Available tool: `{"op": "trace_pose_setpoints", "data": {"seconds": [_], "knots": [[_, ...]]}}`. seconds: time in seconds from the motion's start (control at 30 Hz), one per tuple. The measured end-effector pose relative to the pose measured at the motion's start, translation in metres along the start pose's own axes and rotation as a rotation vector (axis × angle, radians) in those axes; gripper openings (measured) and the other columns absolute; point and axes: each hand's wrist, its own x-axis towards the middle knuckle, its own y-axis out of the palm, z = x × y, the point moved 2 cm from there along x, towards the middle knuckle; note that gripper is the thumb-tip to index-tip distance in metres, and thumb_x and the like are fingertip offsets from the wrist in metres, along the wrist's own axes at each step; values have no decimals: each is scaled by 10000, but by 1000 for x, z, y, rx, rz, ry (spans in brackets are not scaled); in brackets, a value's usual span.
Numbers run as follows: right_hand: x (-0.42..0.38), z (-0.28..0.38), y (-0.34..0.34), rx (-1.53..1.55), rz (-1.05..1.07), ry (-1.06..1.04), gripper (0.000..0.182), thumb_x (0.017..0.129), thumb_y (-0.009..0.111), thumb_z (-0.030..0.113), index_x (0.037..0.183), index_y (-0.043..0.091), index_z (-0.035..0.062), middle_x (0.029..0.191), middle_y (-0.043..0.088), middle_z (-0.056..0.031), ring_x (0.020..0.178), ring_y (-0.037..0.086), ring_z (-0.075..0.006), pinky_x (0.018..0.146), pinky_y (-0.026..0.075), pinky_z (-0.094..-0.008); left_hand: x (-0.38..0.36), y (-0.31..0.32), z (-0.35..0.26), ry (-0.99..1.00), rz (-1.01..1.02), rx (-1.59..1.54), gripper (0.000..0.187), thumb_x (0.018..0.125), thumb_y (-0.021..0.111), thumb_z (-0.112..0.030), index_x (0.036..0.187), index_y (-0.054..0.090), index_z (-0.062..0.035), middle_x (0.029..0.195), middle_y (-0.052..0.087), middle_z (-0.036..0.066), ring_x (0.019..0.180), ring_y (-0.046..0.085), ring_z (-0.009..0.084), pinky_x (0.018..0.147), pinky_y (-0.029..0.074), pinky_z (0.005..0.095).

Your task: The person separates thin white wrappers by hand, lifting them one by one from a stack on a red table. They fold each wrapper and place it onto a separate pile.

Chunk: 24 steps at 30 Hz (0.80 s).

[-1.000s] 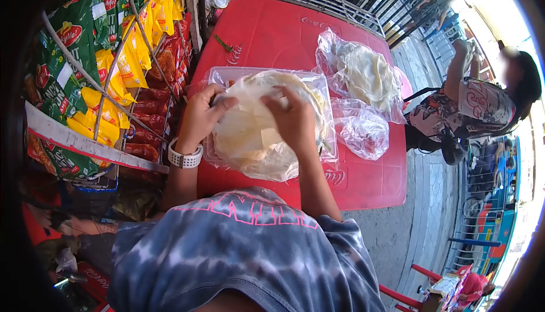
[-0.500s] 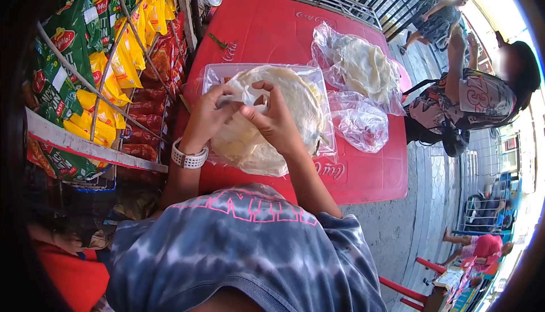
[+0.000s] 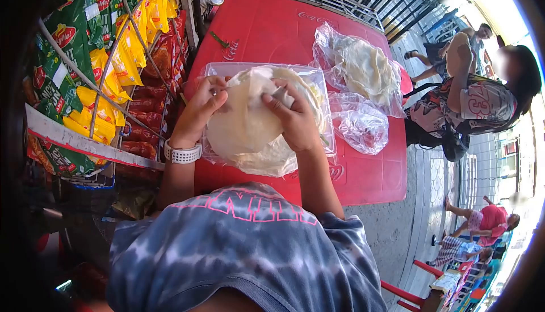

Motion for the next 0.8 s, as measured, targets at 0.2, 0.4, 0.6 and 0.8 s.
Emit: {"op": "trace_pose_setpoints", "data": {"seconds": [0.2,0.4,0.6,0.8], "knots": [[-7,1,15,-122,146,-50,302,829,568,153,1091,477,35,955,511,-36,846,503,-87,698,421,-215,-2,25,-7,-26,129,116,320,737,672,-306,771,522,-25,640,506,-24,581,437,35,506,358,193],[2,10,-6,-255,-235,-234,254,815,593,183,990,522,12,809,572,-20,729,528,-62,627,428,-194,-2,8,-16,114,-86,314,222,772,633,-210,733,507,-31,538,421,-37,513,365,21,442,301,207],[-3,15,3,-85,-91,-108,198,839,552,143,983,487,23,839,560,-20,736,513,-62,662,417,-205,2,0,-16,361,-10,478,307,738,667,-221,872,488,-11,699,513,37,641,475,82,564,398,230],[-7,10,20,-252,83,-103,207,856,524,133,1026,464,31,820,530,5,751,484,-52,671,406,-201,2,33,-18,352,58,416,530,641,739,-313,976,445,-25,724,539,66,620,532,141,567,434,265]]}}
